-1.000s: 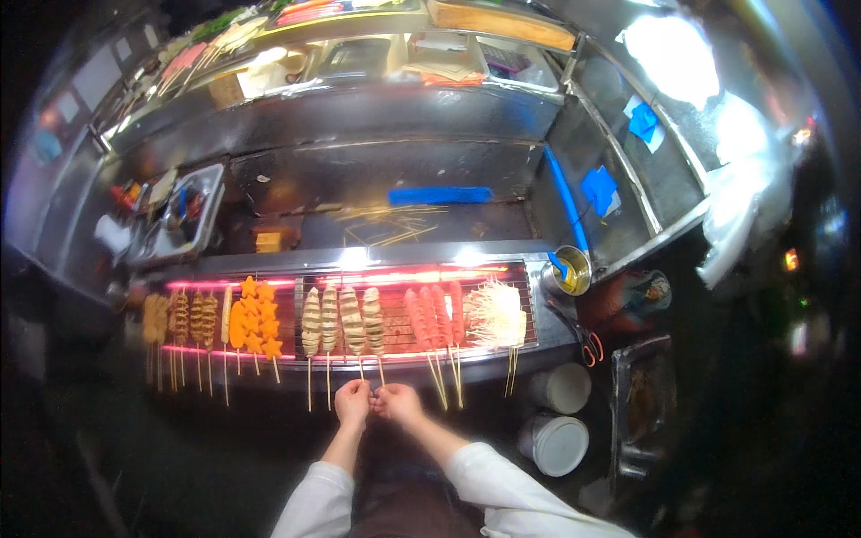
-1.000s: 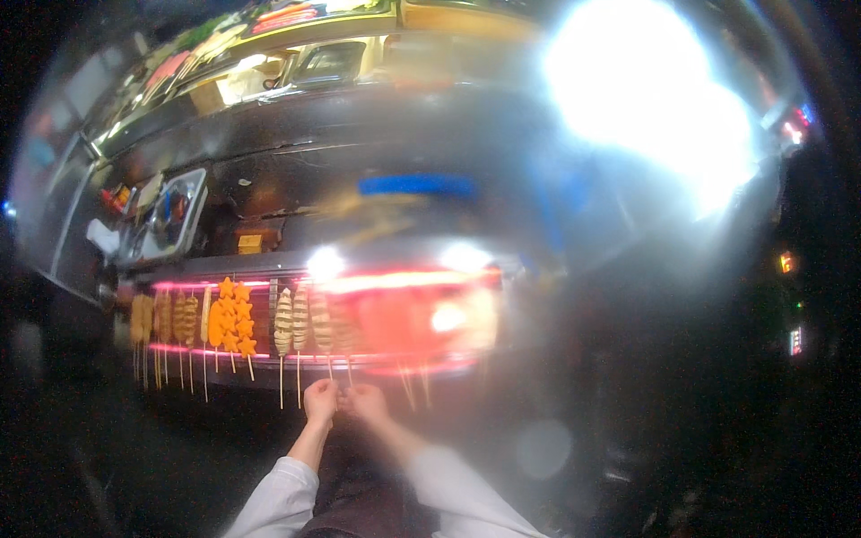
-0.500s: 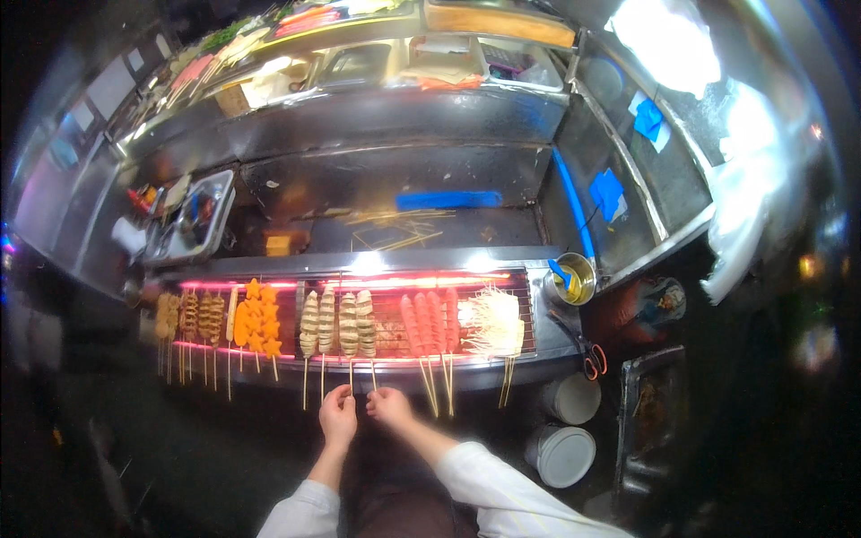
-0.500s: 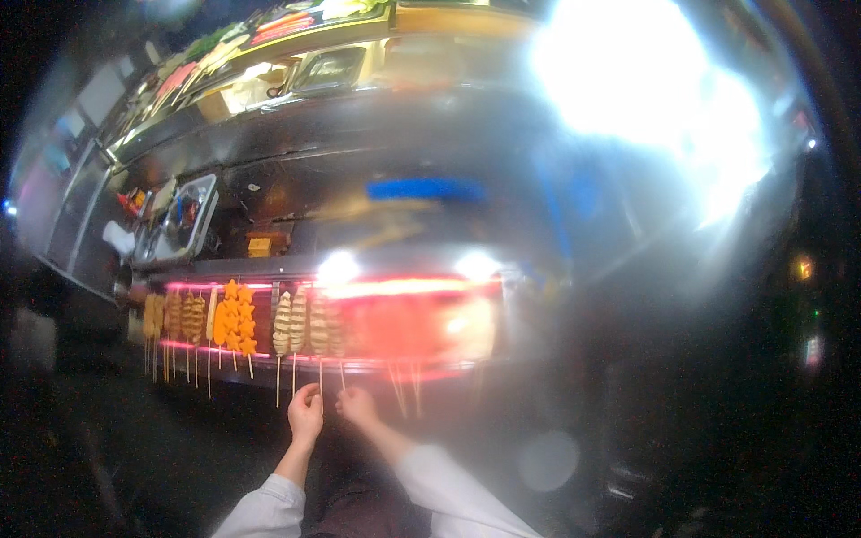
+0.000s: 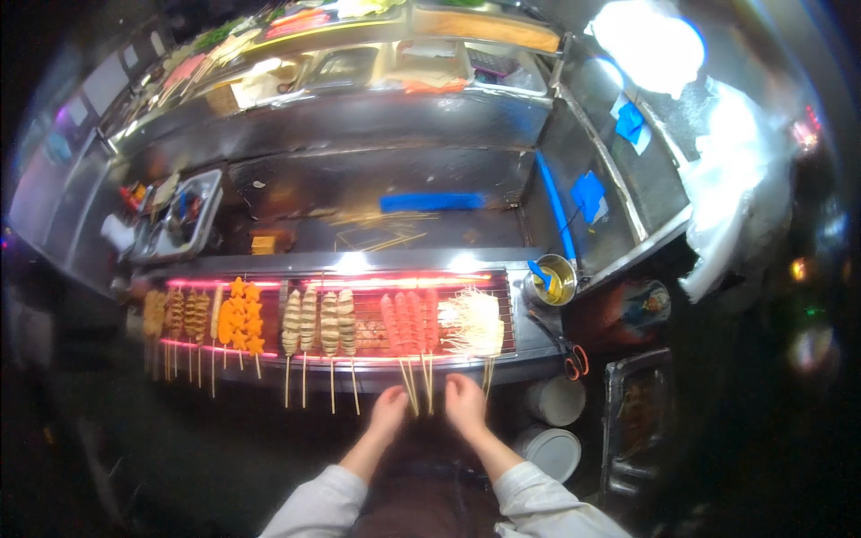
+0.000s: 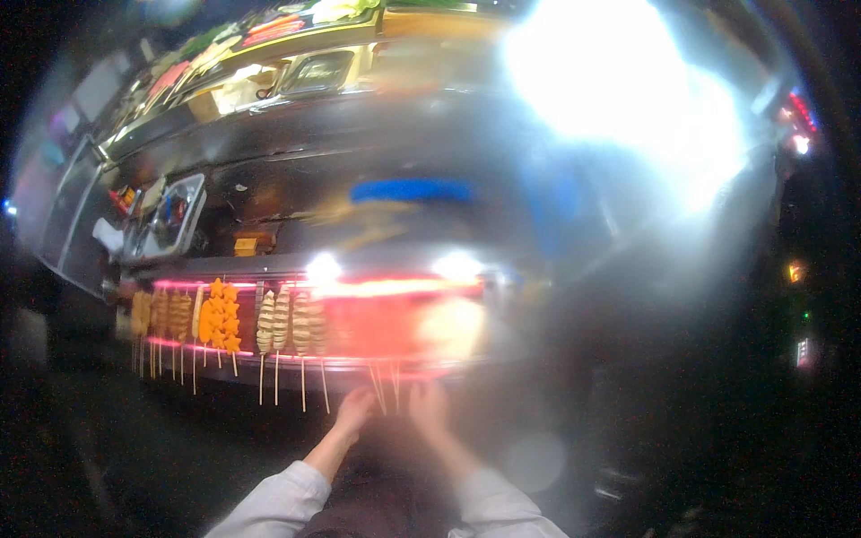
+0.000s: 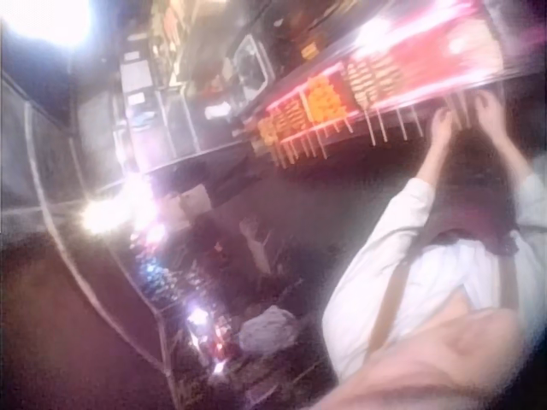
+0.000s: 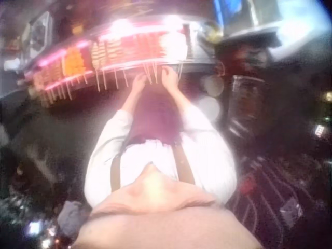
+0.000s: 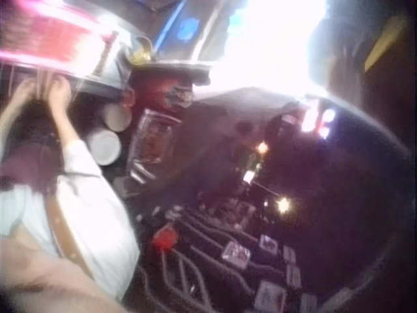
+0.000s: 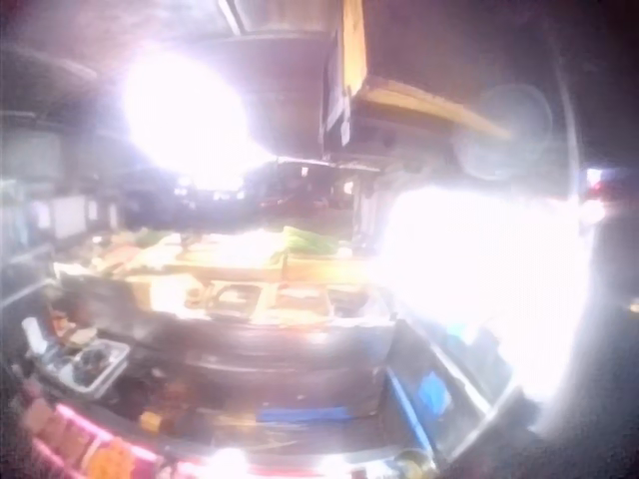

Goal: The person grills various skewered items on a street food cart, including meat, vegetables, and processed snacks. They repeatedly turn the skewers, brush them with oil, and rearrange them on the grill to ensure even cooking.

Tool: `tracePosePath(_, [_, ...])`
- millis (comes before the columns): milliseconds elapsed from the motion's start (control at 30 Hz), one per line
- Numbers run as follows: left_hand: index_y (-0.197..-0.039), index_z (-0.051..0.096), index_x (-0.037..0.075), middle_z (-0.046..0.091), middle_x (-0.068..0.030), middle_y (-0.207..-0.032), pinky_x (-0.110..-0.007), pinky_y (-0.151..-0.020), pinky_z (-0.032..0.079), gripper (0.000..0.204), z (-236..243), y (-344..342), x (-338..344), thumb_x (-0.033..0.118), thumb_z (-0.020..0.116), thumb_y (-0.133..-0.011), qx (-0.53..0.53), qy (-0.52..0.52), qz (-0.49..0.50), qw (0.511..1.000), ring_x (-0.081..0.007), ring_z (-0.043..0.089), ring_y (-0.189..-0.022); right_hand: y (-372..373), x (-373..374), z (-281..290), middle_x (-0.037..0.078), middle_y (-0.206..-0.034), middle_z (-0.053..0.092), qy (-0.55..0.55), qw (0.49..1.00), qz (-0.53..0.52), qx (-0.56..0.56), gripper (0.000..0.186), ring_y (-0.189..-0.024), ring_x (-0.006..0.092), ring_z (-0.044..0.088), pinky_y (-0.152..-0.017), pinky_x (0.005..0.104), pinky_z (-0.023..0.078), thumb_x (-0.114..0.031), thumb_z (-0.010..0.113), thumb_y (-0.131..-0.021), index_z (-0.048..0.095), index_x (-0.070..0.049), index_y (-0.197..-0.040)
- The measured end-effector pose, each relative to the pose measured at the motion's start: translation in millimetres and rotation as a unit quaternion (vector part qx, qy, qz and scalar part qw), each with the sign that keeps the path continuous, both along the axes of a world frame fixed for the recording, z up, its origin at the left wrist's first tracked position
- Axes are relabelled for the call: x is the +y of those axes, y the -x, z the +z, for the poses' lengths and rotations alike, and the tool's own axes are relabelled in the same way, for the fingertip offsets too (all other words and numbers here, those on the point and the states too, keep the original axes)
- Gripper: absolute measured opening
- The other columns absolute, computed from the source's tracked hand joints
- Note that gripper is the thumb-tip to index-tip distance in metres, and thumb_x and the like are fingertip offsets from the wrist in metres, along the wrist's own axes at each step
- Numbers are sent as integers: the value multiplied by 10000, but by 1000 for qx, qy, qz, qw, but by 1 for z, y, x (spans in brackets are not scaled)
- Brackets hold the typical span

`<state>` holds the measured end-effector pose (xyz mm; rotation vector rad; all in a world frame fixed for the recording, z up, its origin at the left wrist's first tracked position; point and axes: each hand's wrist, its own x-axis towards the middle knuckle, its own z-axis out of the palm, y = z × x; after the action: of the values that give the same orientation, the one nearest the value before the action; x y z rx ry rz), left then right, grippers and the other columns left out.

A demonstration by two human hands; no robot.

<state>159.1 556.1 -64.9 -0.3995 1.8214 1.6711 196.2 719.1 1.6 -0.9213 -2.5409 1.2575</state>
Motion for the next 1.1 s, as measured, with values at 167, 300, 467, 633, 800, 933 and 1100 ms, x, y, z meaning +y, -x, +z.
tracePosePath(167, [-1026,554,44,622,-70,-852,-287,-648,503,184,-16,2,41,177,438,-975,-162,-149,38,975,-155,594,-725,7,13,-88,88,-878,678,321,943,-31,-84,238,-752,151,622,-672,315,509,-202,615,-869,656,13,-962])
tracePosePath(300, [-1037,508,58,629,-114,-958,-329,-703,520,182,-20,-2,33,177,379,-990,-157,-205,65,964,-207,630,-826,15,0,-73,72,-830,669,312,947,-54,-58,143,-704,149,622,-639,299,507,-137,658,-830,650,-7,-890])
tracePosePath(467, [-1102,486,61,631,-119,-941,-316,-647,507,222,-21,-3,39,215,367,-995,-153,-285,75,943,-191,608,-768,9,1,-83,67,-800,660,253,962,-86,-52,115,-676,156,618,-633,299,507,-112,681,-798,647,-18,-855])
tracePosePath(633, [-1069,524,66,585,-48,-806,-260,-529,422,193,-9,6,26,183,397,-983,-195,-391,27,899,-141,505,-601,7,4,-95,48,-747,626,280,956,-85,-16,78,-624,140,587,-578,280,497,-71,664,-815,622,-27,-863])
tracePosePath(800, [-1011,541,76,560,-24,-726,-271,-510,405,140,5,5,10,152,440,-950,-115,-272,9,955,-139,489,-562,9,-2,-94,45,-729,605,339,940,-46,0,66,-611,130,570,-544,270,497,-46,648,-828,588,-37,-854])
tracePosePath(933, [-951,502,41,610,-187,-789,-449,-625,490,113,18,7,-1,125,483,-877,306,317,-57,896,-368,622,-696,20,-29,-88,48,-728,596,394,916,-77,6,91,-604,142,571,-534,290,512,-45,654,-823,573,-36,-862])
tracePosePath(1100, [-971,420,-5,614,-240,-869,-506,-680,496,207,16,13,19,138,520,-859,251,442,-97,855,-431,618,-768,38,-57,-112,56,-734,595,399,911,-102,-34,132,-615,160,580,-531,311,517,-60,680,-808,569,-31,-873])
